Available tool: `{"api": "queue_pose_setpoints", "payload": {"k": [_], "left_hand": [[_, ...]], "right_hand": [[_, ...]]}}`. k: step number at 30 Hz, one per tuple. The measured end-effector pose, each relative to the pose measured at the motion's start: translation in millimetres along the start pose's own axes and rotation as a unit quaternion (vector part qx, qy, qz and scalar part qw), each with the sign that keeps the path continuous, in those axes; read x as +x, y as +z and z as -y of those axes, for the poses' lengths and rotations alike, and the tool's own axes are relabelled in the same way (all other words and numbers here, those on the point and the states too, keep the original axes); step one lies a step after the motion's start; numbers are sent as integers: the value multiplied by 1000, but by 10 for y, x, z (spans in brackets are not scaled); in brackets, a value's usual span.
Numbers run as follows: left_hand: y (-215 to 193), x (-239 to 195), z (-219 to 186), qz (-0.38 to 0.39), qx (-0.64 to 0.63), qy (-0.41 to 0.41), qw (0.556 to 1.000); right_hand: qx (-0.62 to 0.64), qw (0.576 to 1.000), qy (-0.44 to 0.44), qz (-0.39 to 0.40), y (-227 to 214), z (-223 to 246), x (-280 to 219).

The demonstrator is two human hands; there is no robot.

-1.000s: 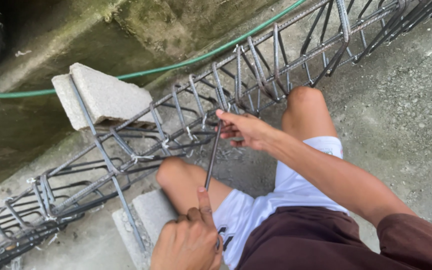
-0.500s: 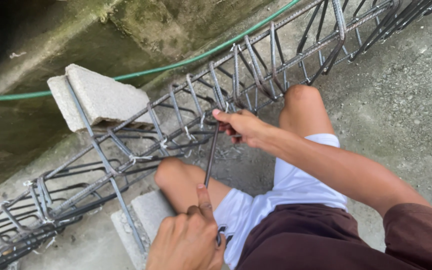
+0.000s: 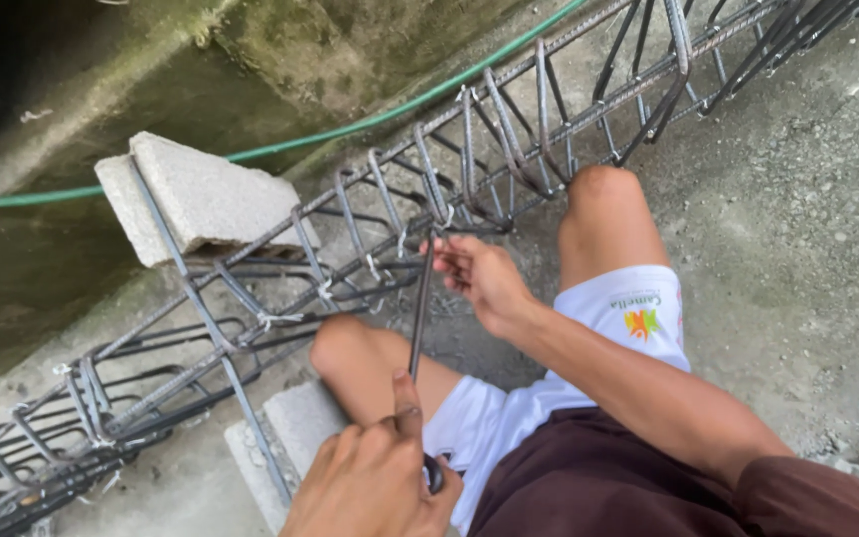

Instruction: Tying rebar intersections with wire using a manual hook tool

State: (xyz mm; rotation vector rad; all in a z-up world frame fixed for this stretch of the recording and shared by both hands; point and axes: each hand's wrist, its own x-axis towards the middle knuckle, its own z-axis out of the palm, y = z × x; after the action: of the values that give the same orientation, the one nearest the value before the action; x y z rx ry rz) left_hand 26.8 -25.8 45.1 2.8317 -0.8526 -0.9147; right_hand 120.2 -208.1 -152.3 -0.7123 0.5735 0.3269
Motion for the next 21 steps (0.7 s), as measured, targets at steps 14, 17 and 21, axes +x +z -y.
{"api": "queue_pose_setpoints", "payload": {"k": [14,17,21], "left_hand": [[56,-1,-220,-19,-46,-55,997],[37,-26,-160,0,-156,-80,985],[257,-39,-128,-36,-180,-69,981]], "right_hand": [[271,925,163,212,-264,-169,242],[294,911,167,236,-338,-286,293],[289,909,159,256,-191,-182,204]]}}
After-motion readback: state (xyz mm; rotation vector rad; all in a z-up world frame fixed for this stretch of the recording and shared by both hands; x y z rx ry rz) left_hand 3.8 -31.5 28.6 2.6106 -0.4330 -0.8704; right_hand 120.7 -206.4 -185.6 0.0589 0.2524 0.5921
